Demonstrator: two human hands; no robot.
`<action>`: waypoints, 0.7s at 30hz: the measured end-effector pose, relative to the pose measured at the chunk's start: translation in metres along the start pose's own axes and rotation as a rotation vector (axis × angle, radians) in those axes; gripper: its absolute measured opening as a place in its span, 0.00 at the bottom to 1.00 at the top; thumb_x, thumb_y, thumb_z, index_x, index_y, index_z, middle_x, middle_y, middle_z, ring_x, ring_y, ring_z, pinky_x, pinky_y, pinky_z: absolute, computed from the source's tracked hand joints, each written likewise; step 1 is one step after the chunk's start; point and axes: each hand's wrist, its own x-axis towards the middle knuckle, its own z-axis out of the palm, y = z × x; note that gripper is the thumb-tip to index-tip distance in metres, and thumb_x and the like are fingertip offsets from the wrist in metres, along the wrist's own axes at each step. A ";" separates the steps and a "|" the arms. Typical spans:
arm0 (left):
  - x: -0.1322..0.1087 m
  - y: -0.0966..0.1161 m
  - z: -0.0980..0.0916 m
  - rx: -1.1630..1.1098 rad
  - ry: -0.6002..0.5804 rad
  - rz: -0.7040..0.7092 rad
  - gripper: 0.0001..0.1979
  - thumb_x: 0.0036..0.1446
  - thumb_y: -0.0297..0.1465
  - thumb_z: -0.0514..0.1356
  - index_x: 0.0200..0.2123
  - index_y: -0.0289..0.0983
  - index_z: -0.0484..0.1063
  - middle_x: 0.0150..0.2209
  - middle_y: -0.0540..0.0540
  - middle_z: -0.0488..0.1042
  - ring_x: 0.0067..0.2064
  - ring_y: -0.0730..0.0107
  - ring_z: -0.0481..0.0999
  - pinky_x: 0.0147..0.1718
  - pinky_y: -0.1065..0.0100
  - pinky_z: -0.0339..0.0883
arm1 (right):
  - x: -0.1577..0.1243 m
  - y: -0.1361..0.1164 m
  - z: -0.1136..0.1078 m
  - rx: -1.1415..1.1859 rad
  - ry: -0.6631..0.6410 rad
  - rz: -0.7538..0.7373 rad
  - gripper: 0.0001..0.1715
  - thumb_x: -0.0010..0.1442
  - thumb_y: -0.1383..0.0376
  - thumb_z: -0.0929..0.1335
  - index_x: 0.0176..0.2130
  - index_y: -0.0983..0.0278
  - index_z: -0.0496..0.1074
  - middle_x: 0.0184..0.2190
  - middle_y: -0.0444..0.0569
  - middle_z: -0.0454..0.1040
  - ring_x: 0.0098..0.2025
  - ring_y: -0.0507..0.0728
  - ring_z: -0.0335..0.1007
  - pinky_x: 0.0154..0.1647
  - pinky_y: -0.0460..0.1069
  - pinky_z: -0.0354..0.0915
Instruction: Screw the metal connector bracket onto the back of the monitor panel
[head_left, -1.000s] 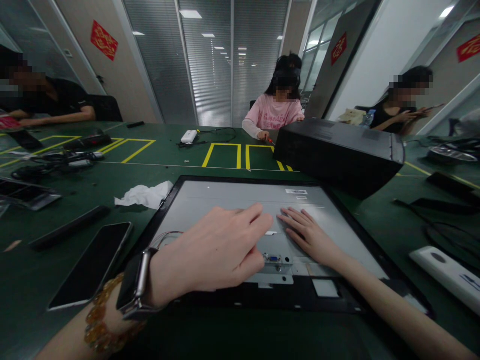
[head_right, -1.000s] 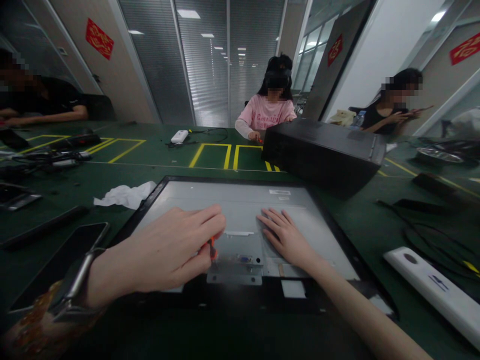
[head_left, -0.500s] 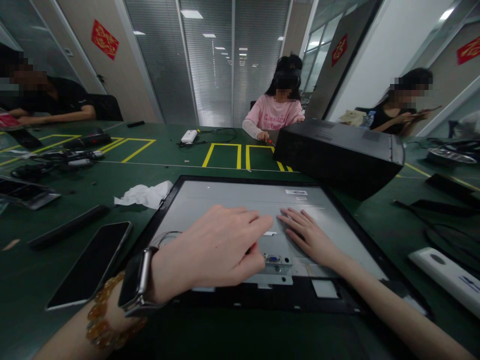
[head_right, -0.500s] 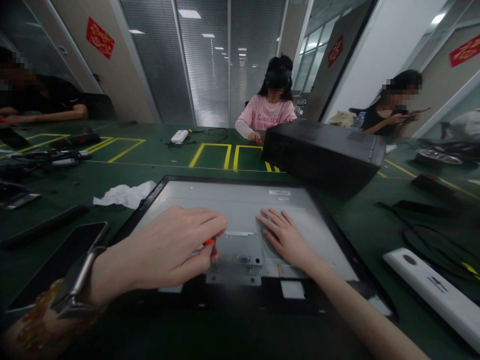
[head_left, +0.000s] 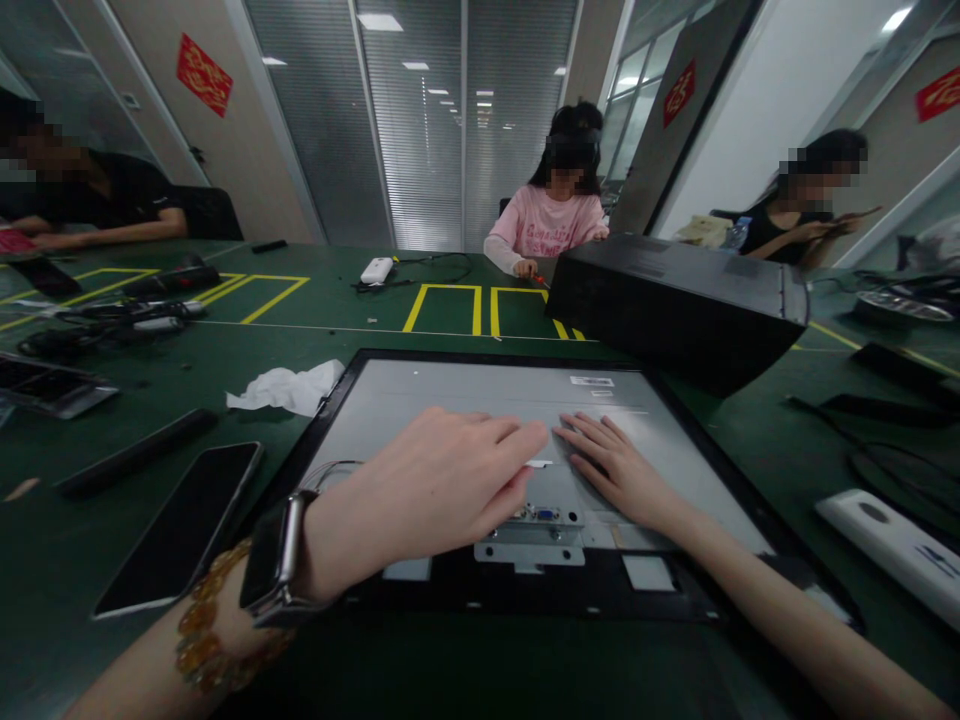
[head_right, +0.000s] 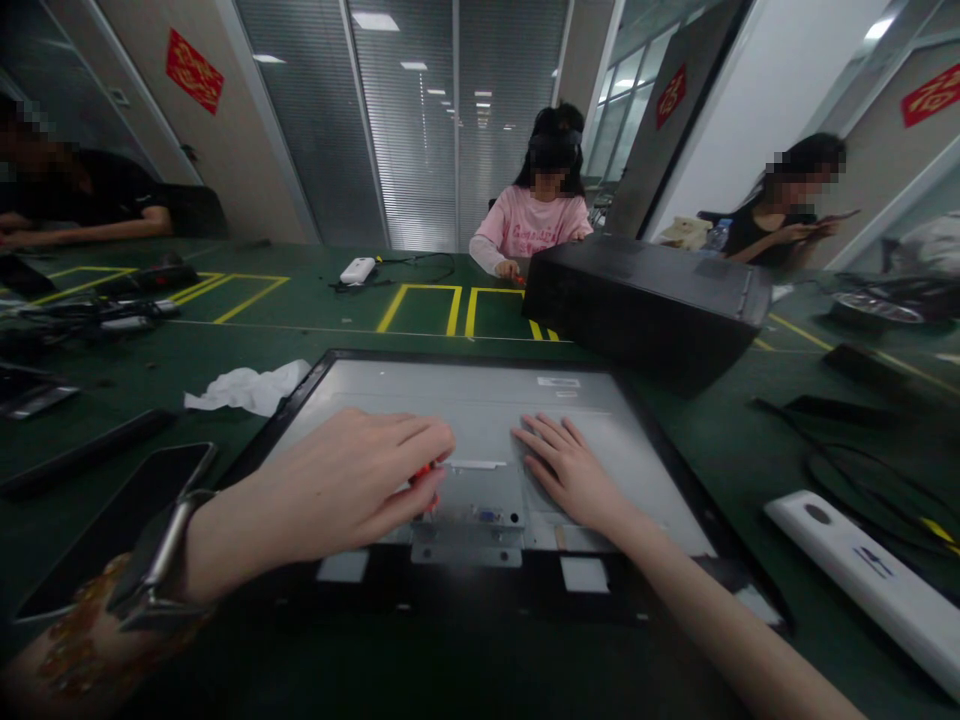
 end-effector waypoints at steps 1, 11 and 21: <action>0.000 0.000 0.001 0.004 -0.002 0.008 0.05 0.66 0.32 0.50 0.39 0.38 0.63 0.29 0.52 0.71 0.26 0.70 0.68 0.22 0.67 0.49 | 0.000 0.000 0.000 0.001 0.000 0.001 0.26 0.68 0.58 0.57 0.63 0.55 0.58 0.64 0.49 0.60 0.66 0.61 0.51 0.65 0.67 0.47; -0.002 0.002 -0.007 -0.043 -0.007 0.009 0.02 0.57 0.28 0.52 0.32 0.37 0.62 0.33 0.49 0.68 0.27 0.70 0.63 0.24 0.67 0.50 | 0.001 -0.003 -0.001 -0.011 -0.017 0.004 0.26 0.68 0.58 0.57 0.63 0.55 0.58 0.65 0.49 0.59 0.66 0.61 0.51 0.65 0.66 0.47; -0.002 0.001 -0.003 0.018 0.013 -0.015 0.05 0.62 0.29 0.49 0.38 0.37 0.63 0.39 0.47 0.67 0.24 0.71 0.59 0.21 0.66 0.46 | 0.001 -0.003 -0.002 -0.012 -0.024 0.005 0.26 0.68 0.58 0.57 0.64 0.55 0.57 0.65 0.49 0.58 0.67 0.61 0.50 0.65 0.67 0.47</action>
